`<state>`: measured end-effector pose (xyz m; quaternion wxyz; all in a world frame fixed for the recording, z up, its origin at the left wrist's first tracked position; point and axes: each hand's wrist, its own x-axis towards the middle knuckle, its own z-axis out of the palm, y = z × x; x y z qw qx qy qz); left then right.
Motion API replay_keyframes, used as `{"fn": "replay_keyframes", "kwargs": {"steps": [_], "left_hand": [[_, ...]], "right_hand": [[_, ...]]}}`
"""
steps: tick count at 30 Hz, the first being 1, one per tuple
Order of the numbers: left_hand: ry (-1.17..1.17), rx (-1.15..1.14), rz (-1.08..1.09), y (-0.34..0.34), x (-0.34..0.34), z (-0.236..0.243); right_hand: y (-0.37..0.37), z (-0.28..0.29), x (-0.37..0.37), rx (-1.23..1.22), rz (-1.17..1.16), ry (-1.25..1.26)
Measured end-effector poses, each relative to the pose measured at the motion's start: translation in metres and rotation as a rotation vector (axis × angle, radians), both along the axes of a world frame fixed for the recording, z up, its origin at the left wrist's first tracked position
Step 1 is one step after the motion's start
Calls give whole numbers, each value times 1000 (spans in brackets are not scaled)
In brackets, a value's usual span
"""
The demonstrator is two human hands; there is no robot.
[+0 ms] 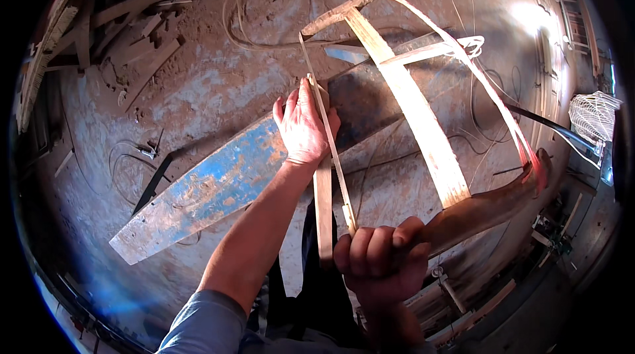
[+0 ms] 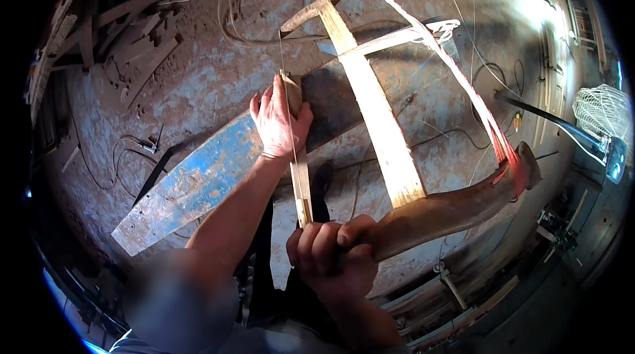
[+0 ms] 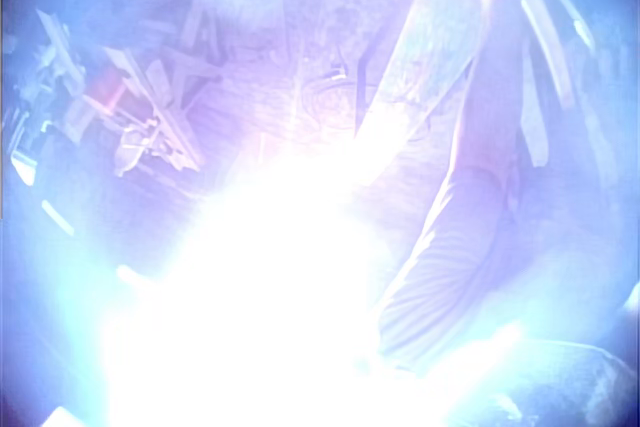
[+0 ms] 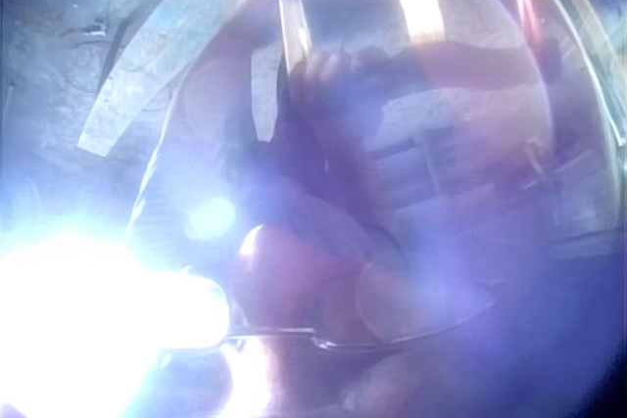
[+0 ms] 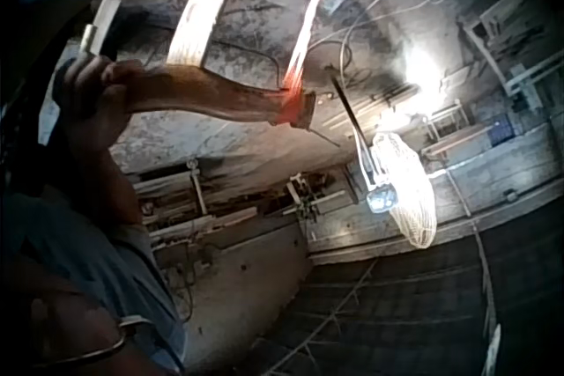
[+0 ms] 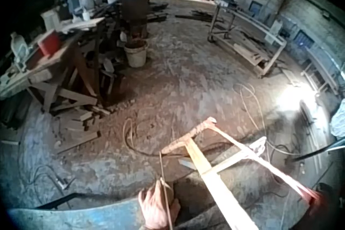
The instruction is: The person measures and marks wooden strips using a ruler and a square, then cuts them with a hand saw. They apply glue to the ends of the strips and assemble them into a larger structure on a workbench.
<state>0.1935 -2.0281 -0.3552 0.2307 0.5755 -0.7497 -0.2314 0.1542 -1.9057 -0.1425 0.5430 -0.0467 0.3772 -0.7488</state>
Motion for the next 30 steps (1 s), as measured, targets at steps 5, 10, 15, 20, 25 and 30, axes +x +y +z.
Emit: {"fn": "replay_keyframes", "kwargs": {"steps": [5,10,15,20,25,30], "left_hand": [[1,30,-12,0,-1,5],[1,26,-15,0,1,5],[-4,53,-29,1,1,2],[-63,59,-37,8,2,13],[-149,124,-86,28,11,10],[-113,137,-77,27,9,12]], "right_hand": [[-16,-22,2,14,-39,-14],[-14,-22,2,-22,-13,-28],[-28,-54,4,-12,-79,-81],[-22,-59,0,44,-109,-49],[-27,-50,5,145,-192,-95],[-15,-39,2,121,-154,-133]]}}
